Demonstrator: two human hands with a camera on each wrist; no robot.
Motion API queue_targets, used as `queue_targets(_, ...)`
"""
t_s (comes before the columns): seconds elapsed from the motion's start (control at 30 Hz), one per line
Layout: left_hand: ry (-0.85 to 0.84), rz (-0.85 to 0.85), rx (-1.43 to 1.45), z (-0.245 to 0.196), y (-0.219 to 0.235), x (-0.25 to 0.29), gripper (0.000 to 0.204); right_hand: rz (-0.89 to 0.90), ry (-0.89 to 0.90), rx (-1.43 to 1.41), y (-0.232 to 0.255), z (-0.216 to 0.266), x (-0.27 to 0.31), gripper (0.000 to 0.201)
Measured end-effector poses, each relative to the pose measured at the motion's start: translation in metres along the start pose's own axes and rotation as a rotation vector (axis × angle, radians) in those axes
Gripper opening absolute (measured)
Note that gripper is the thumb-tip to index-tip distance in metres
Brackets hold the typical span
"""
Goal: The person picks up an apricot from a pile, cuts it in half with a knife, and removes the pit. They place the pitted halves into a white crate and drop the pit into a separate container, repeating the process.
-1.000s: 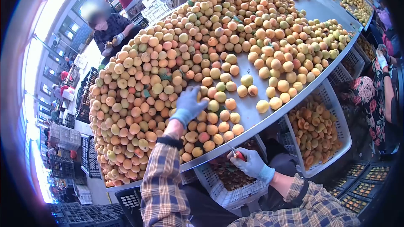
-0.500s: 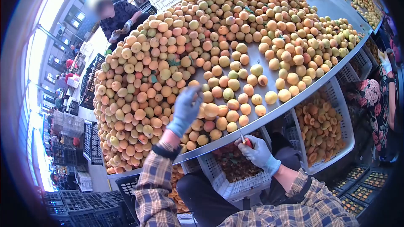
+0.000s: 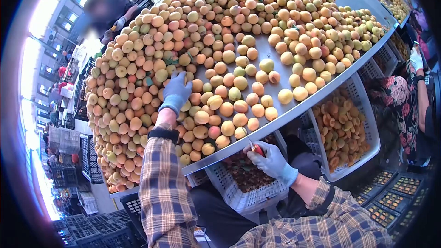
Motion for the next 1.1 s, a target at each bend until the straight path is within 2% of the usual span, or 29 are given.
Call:
queue_targets(0.07,-0.032,0.274,-0.071,-0.026,0.005,0.010,0.039,-0.009,0.023,0.014,0.002,0.002,0.001,0.022)
queue_targets(0.1,-0.018,0.292,-0.233,-0.055,0.027,0.021,0.036,-0.007,0.048,0.035,0.002,0.003,0.001,0.024)
queue_targets(0.13,-0.024,0.288,-0.237,-0.068,0.029,0.024,0.036,-0.011,0.053,0.031,0.002,0.003,0.001,0.024)
queue_targets(0.23,-0.181,0.184,-0.049,-0.110,0.037,0.029,0.033,-0.019,0.008,0.026,0.005,0.000,0.000,0.028)
queue_targets(0.27,-0.195,0.178,-0.026,-0.115,0.025,0.025,0.036,-0.033,0.025,0.037,0.007,0.003,0.001,0.029)
queue_targets(0.33,-0.212,0.337,-0.052,-0.136,0.002,0.036,0.042,-0.051,0.043,0.050,0.009,0.006,0.003,0.030)
queue_targets(0.43,-0.337,0.283,-0.263,-0.162,-0.013,0.055,0.049,-0.061,0.027,0.024,0.012,0.006,0.002,0.029)
queue_targets(0.53,-0.333,0.275,-0.199,-0.159,-0.018,0.048,0.049,-0.042,0.017,0.025,0.011,0.003,0.002,0.029)
queue_targets(0.57,-0.255,0.306,0.031,-0.150,-0.021,0.036,0.049,-0.044,0.015,-0.006,0.012,0.003,0.002,0.027)
queue_targets(0.6,-0.257,0.309,0.031,-0.152,-0.023,0.029,0.049,-0.045,0.012,-0.039,0.012,0.001,0.002,0.026)
queue_targets(0.67,-0.215,0.064,0.113,-0.151,-0.005,0.009,0.048,-0.049,0.002,-0.031,0.011,0.001,0.002,0.025)
queue_targets(0.7,-0.184,0.046,0.055,-0.156,-0.010,0.000,0.050,-0.050,0.001,-0.020,0.011,0.002,0.000,0.023)
queue_targets(0.73,-0.138,0.076,-0.087,-0.167,-0.011,-0.003,0.050,-0.040,0.004,-0.012,0.010,0.001,0.000,0.023)
queue_targets(0.8,-0.111,0.174,-0.029,-0.175,-0.037,-0.007,0.050,-0.065,-0.006,-0.032,0.012,-0.002,0.000,0.021)
queue_targets(0.83,-0.123,0.150,-0.024,-0.179,-0.046,-0.011,0.049,-0.038,0.040,-0.031,0.006,0.004,-0.003,0.018)
queue_targets(0.87,-0.134,0.127,-0.020,-0.180,-0.052,-0.014,0.048,-0.065,-0.042,-0.181,0.013,-0.004,0.001,0.015)
queue_targets(0.9,-0.139,0.090,0.082,-0.181,-0.043,-0.008,0.047,-0.067,-0.039,-0.229,0.014,-0.003,0.000,0.014)
queue_targets(0.93,-0.185,-0.030,0.171,-0.175,-0.043,-0.009,0.037,-0.075,-0.038,-0.279,0.014,-0.002,0.000,0.014)
queue_targets(1.0,-0.189,-0.036,0.913,-0.148,-0.052,-0.024,0.028,-0.074,-0.040,-0.274,0.013,0.008,0.002,0.014)
queue_targets(1.03,-0.067,0.002,1.153,-0.131,-0.039,-0.023,0.025,-0.085,-0.044,-0.265,0.014,0.010,0.004,0.014)
queue_targets(1.07,-0.028,0.138,1.459,-0.123,-0.025,-0.020,0.028,-0.094,-0.047,-0.272,0.015,0.009,0.005,0.014)
queue_targets(1.1,0.007,0.189,1.507,-0.116,-0.007,-0.014,0.027,-0.087,-0.053,-0.266,0.015,0.008,0.005,0.014)
Point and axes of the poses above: each hand's wrist, its own x-axis away from the middle knuckle, its own y-axis out of the back of the hand, z = x × y, the point moved 8 cm from there along -x, towards the middle knuckle, and after that the axes turned 1 degree about -y, right-handed, at the moved point
